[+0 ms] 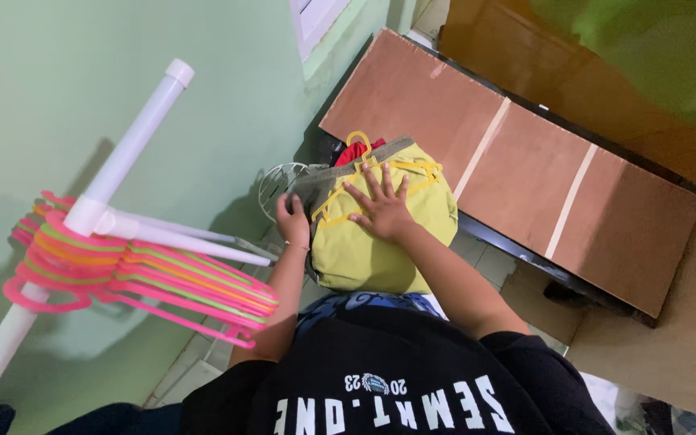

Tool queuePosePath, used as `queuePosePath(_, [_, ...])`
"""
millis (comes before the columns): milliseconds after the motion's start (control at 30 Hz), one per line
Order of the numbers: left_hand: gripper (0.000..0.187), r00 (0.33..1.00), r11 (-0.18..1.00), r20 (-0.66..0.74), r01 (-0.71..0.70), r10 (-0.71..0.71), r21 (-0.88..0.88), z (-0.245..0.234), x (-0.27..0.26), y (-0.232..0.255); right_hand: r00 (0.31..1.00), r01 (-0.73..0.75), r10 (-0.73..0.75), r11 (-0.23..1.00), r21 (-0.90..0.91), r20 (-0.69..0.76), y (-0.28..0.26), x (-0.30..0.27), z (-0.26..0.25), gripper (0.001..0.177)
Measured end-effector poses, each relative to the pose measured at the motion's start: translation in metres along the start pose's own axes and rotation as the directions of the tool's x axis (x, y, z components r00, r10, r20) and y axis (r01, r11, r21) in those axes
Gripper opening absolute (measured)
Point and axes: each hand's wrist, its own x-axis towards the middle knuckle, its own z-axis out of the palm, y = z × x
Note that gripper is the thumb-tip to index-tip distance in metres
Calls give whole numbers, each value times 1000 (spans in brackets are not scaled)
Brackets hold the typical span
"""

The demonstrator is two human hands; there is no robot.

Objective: Folding a yellow shirt and organizing it with other garments on a bench.

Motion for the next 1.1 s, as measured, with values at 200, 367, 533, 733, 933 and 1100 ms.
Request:
queuePosePath(200, [18, 948, 955, 156, -253, 277, -156, -20, -54, 101, 1000, 14, -14, 1000, 2, -18, -1, 1, 3, 75])
queuePosePath(367, [13, 899, 951, 346, -191, 268, -242, -16, -99, 138, 998, 14, -14, 1000, 5, -58, 7, -4, 15, 75])
queuePosePath(533, [31, 846, 972, 482, -162, 227, -172, -43, -103, 147, 1000, 0, -1, 999, -36, -29, 11, -9, 17, 71])
queuePosePath(733, [24, 600, 436, 798, -707, -47, 557, -91, -105, 90, 996, 23, -22, 1000, 13, -91, 4, -6, 20, 72])
queuePosePath(933, [23, 566, 640, 811, -679, 147, 358, -104, -143, 135, 998, 19, -20, 1000, -16, -63, 5, -7, 19, 71])
queuePosePath(1100, [20, 597, 725, 698, -669, 395, 163, -92, -156, 165, 997, 11, -12, 1000, -12, -81, 4, -9, 18, 74])
